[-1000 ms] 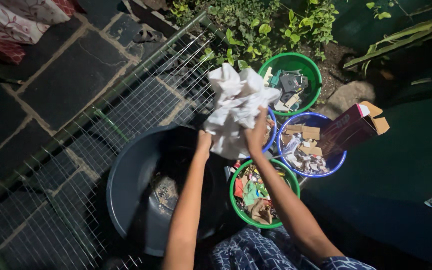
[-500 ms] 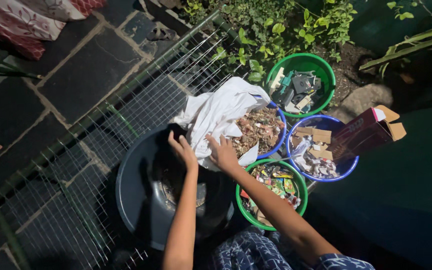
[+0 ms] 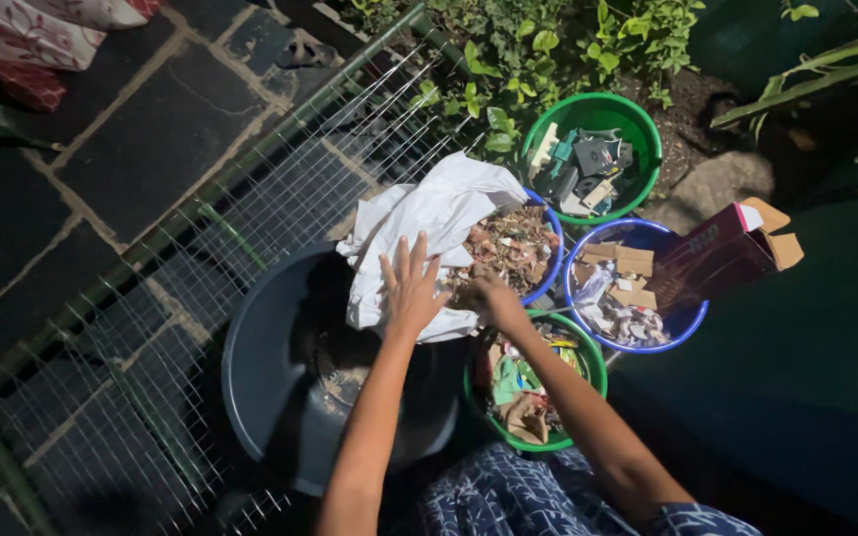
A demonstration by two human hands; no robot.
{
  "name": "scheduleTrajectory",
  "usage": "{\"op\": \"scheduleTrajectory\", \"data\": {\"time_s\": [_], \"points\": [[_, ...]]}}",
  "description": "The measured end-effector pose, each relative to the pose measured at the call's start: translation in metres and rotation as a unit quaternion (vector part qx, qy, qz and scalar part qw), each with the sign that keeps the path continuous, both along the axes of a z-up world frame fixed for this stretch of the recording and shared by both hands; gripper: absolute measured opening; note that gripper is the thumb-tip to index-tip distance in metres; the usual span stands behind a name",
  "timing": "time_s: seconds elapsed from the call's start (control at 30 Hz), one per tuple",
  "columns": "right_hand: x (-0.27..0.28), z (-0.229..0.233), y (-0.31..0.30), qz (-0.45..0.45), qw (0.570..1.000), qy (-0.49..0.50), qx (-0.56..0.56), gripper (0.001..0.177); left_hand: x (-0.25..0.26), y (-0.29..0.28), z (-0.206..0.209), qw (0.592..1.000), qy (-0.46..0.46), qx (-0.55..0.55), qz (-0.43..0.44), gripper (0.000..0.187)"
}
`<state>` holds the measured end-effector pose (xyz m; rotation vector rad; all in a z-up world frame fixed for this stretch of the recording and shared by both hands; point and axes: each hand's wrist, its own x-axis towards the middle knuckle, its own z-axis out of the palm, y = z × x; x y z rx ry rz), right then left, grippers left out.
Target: The person sorts various dry waste items by hand into different colored plastic bins, including emptying a white bag of organic waste and moving individual plastic and paper scraps between the containers.
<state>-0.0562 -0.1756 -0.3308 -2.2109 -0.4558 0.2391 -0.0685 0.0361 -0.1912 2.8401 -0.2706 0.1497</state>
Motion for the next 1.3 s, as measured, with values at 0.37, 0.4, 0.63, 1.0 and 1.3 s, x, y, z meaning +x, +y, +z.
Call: {"op": "scheduleTrajectory", "data": {"time_s": [0.37, 0.4, 0.63, 1.0, 1.3], "points": [[0.004, -0.007, -0.033, -0.097, 0.994, -0.05, -0.004, 0.072, -0.02, -0.015, 0.004, 0.99, 0.087, 0.111, 0.009, 0.108], [0.004, -0.003, -0.03, -0.099, 0.994, -0.04, -0.002, 0.071, -0.022, -0.016, 0.002, 0.99, 0.087, 0.11, 0.009, 0.108], [-0.021, 0.047, -0.002, 0.023, 0.988, -0.147, 0.035, 0.04, -0.028, -0.02, -0.007, 0.998, 0.034, 0.05, 0.001, 0.091], [-0.022, -0.013, -0.047, -0.431, 0.894, -0.068, 0.104, 0.027, -0.029, -0.04, -0.024, 0.998, -0.05, -0.028, 0.022, 0.051], [-0.015, -0.021, -0.046, -0.346, 0.928, 0.02, 0.138, 0.017, -0.029, -0.051, -0.035, 0.996, -0.073, -0.033, -0.036, 0.033]]}}
